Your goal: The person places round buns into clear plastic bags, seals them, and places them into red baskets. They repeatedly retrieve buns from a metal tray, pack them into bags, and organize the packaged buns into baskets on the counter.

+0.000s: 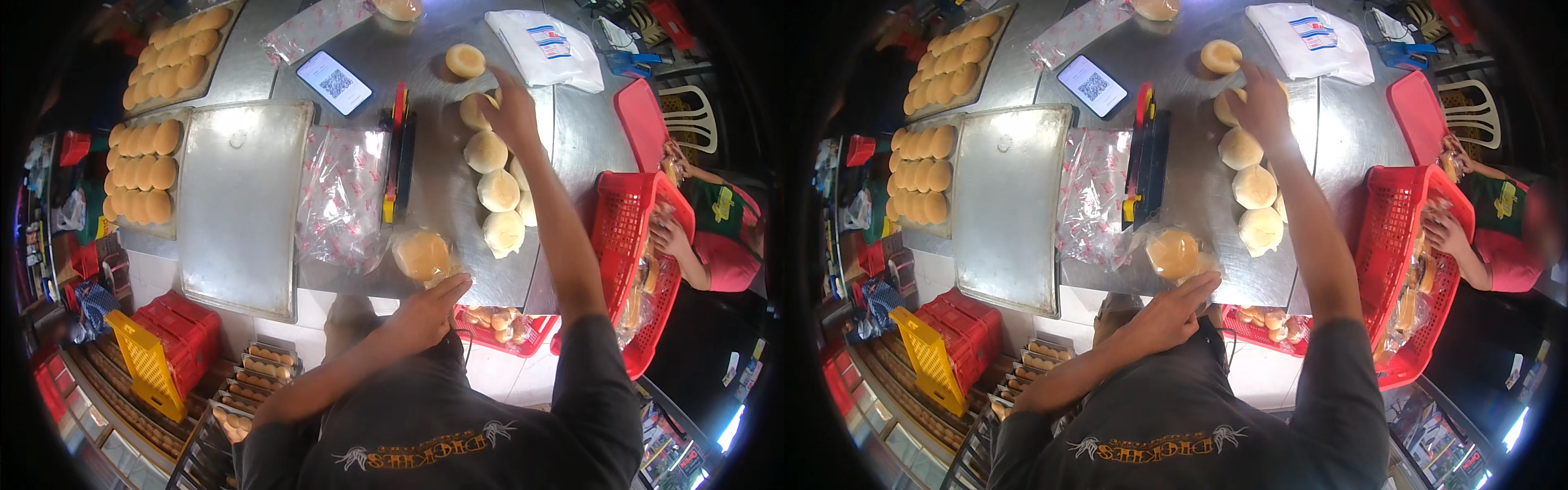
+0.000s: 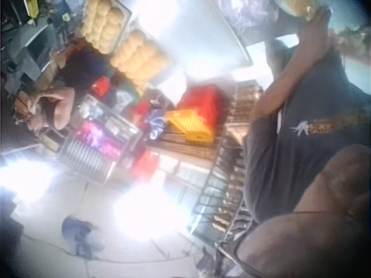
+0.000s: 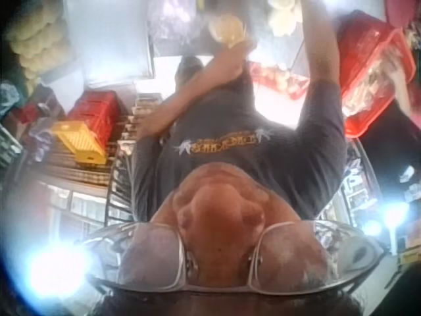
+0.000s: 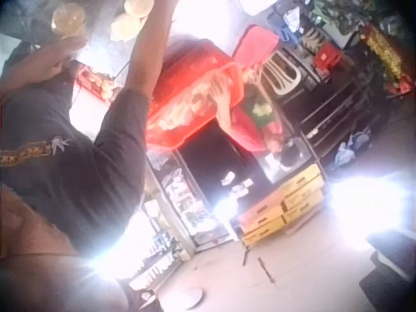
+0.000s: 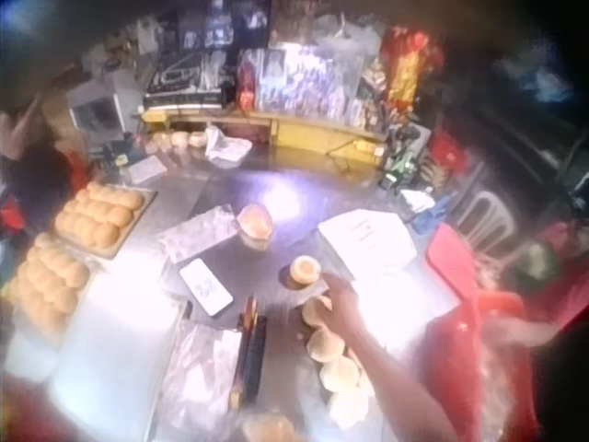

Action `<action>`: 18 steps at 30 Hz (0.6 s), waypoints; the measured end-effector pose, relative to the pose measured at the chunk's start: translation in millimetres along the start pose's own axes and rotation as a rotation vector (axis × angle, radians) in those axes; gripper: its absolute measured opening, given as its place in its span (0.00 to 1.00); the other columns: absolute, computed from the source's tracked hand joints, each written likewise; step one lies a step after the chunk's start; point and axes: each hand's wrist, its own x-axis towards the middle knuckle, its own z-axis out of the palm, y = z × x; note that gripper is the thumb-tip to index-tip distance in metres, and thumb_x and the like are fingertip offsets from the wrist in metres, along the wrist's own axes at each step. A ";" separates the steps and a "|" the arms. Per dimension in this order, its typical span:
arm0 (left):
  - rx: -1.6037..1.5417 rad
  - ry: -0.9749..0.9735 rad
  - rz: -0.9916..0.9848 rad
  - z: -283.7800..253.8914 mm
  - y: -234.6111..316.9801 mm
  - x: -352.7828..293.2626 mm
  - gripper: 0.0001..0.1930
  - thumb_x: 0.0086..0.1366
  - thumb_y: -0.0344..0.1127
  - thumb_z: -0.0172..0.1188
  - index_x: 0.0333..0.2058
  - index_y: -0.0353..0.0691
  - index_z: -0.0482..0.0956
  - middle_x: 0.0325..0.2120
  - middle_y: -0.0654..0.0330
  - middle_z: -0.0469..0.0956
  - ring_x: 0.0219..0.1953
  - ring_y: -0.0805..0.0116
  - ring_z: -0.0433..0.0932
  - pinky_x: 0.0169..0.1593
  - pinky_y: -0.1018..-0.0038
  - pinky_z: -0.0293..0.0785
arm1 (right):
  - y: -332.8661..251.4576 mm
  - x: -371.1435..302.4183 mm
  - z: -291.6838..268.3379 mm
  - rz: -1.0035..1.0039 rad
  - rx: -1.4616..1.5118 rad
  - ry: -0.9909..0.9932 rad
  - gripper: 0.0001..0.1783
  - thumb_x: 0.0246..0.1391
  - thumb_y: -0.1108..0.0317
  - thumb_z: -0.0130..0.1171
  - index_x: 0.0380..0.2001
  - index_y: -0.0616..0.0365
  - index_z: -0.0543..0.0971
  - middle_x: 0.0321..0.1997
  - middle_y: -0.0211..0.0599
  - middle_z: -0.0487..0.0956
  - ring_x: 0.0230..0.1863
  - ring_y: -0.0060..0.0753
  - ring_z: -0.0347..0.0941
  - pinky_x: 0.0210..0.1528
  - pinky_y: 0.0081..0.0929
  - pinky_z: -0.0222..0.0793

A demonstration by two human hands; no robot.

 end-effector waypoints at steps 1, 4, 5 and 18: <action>0.020 0.005 0.014 -0.1 -1.9 -2.7 0.38 0.55 0.18 0.58 0.67 0.35 0.64 0.68 0.52 0.66 0.57 0.49 0.78 0.50 0.62 0.82 | 17.9 27.7 30.6 -0.092 -0.066 0.074 0.34 0.54 0.62 0.69 0.63 0.56 0.71 0.56 0.51 0.80 0.57 0.57 0.77 0.57 0.46 0.74; -0.018 0.063 0.066 3.8 -7.3 -11.6 0.36 0.56 0.19 0.59 0.66 0.35 0.66 0.65 0.51 0.70 0.57 0.49 0.78 0.51 0.62 0.82 | 41.0 73.1 82.8 -0.044 -0.226 -0.118 0.39 0.53 0.60 0.72 0.66 0.55 0.68 0.55 0.53 0.81 0.57 0.60 0.76 0.58 0.48 0.73; -0.045 0.080 0.088 3.4 -8.7 -13.9 0.35 0.56 0.19 0.59 0.66 0.35 0.67 0.64 0.51 0.71 0.58 0.48 0.78 0.52 0.62 0.82 | 44.7 78.0 90.6 0.034 -0.275 -0.248 0.39 0.53 0.59 0.72 0.66 0.55 0.68 0.54 0.53 0.81 0.57 0.61 0.76 0.57 0.48 0.73; -0.152 0.112 0.061 -11.3 13.4 11.7 0.32 0.59 0.19 0.58 0.64 0.35 0.69 0.64 0.50 0.70 0.59 0.53 0.77 0.49 0.70 0.82 | -109.6 -256.2 -134.3 0.785 0.637 -0.154 0.28 0.56 0.70 0.69 0.58 0.67 0.73 0.51 0.44 0.82 0.51 0.34 0.80 0.53 0.31 0.79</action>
